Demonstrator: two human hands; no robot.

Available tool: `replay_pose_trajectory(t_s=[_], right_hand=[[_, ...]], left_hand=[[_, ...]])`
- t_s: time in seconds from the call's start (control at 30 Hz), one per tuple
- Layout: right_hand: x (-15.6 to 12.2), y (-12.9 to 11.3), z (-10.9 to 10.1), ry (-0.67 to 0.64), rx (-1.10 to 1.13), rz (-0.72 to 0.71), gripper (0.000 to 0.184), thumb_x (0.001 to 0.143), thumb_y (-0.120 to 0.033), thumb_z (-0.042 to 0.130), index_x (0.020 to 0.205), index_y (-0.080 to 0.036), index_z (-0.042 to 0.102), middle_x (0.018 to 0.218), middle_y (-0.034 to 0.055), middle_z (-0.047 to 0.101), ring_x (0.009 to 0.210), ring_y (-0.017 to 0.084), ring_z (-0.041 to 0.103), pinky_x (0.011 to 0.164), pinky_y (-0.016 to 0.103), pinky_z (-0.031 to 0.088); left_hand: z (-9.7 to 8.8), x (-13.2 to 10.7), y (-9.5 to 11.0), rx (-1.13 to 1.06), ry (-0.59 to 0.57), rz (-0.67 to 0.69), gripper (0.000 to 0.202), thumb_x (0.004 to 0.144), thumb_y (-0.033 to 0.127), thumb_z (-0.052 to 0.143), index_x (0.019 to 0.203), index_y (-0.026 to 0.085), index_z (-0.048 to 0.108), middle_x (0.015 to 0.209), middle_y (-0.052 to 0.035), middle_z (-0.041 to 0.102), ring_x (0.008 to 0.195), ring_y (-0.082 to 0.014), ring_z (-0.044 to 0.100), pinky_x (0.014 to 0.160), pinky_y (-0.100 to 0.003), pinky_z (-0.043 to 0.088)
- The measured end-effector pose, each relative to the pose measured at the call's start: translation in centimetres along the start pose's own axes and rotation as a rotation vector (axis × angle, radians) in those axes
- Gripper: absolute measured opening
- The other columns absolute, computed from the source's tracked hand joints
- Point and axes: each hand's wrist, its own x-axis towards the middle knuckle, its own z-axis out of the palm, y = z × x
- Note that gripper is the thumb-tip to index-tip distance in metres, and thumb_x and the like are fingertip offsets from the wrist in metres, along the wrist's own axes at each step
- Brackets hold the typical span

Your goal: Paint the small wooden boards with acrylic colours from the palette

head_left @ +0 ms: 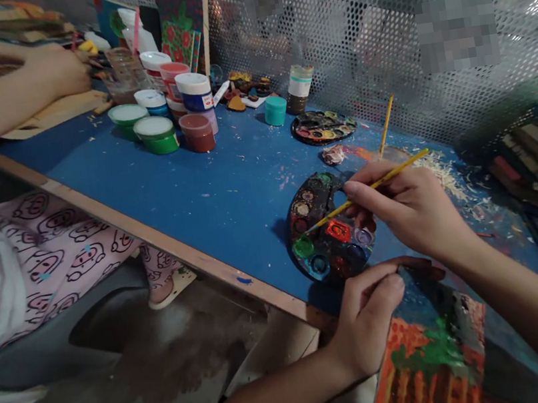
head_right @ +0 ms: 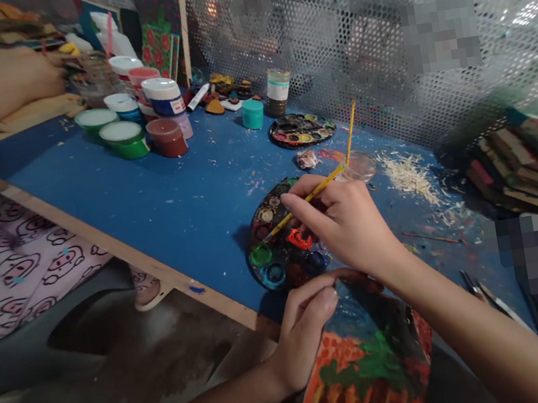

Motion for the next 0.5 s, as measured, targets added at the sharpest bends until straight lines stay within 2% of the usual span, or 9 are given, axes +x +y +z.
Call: replay_pose_trajectory(t_s=[0.27, 0.5], right_hand=[[0.4, -0.7, 0.5, -0.053, 0.009, -0.028, 0.03, 0.091, -0.036, 0.056, 0.067, -0.019, 0.062, 0.069, 0.0029, 0.067, 0.054, 0.012, 0.06, 0.049, 0.026, 0.043], [0.4, -1.1, 0.6, -0.078, 0.003, -0.093, 0.03, 0.092, -0.032, 0.056, 0.066, -0.018, 0.062, 0.07, 0.0013, 0.067, 0.054, 0.01, 0.059, 0.051, 0.024, 0.042]], left_hand=[[-0.4, -0.2, -0.6, 0.005, 0.069, -0.031, 0.031, 0.089, 0.036, 0.056, 0.102, 0.015, 0.073, 0.089, -0.0072, 0.074, 0.092, -0.0217, 0.065, 0.082, -0.029, 0.046], [-0.5, -0.3, -1.4, -0.009, 0.173, -0.037, 0.032, 0.082, 0.043, 0.066, 0.098, 0.016, 0.074, 0.085, -0.0054, 0.073, 0.086, -0.0203, 0.064, 0.08, -0.028, 0.046]])
